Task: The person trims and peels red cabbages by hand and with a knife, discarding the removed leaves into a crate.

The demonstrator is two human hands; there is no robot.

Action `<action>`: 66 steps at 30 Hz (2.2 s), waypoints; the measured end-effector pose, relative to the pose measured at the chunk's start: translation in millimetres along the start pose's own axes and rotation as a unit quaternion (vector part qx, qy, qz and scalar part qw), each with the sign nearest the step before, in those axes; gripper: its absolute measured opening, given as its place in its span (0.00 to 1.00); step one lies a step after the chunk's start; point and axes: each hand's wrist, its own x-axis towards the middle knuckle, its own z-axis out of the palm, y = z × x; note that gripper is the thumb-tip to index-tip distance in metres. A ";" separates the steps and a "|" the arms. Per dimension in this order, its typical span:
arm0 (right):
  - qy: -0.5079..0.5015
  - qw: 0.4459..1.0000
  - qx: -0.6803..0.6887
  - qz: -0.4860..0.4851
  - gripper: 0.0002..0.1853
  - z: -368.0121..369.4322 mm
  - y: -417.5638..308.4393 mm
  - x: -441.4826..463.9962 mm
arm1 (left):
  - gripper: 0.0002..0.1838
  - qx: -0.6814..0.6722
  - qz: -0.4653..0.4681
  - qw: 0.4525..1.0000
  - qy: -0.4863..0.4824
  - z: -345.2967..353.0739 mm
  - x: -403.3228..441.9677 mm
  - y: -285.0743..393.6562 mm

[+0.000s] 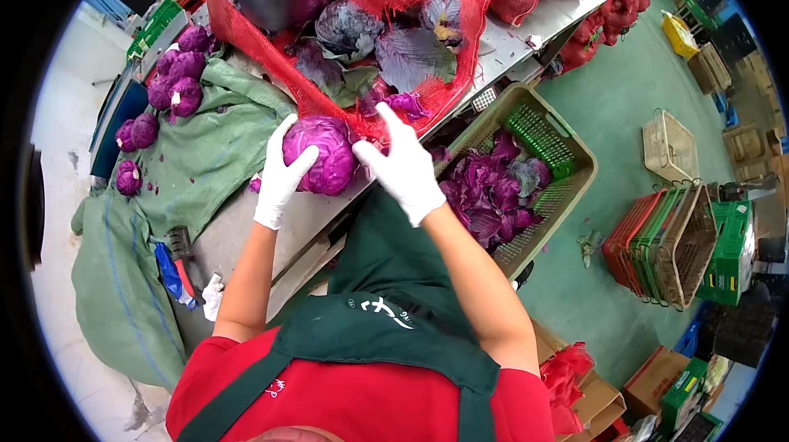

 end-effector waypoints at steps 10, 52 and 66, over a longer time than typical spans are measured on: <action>-0.054 0.976 0.174 0.120 0.09 13.4 22.0 29.5 | 0.34 -0.463 -0.289 0.838 -0.026 6.5 -6.4 -46.5; -0.176 0.981 -0.008 -0.076 0.23 -22.2 -34.6 7.0 | 0.43 -0.246 -0.052 0.938 -0.237 -5.3 2.3 -16.5; -0.099 0.969 0.196 0.115 0.24 -4.3 1.4 9.4 | 0.33 -0.528 -0.294 0.788 -0.118 7.0 10.5 -20.8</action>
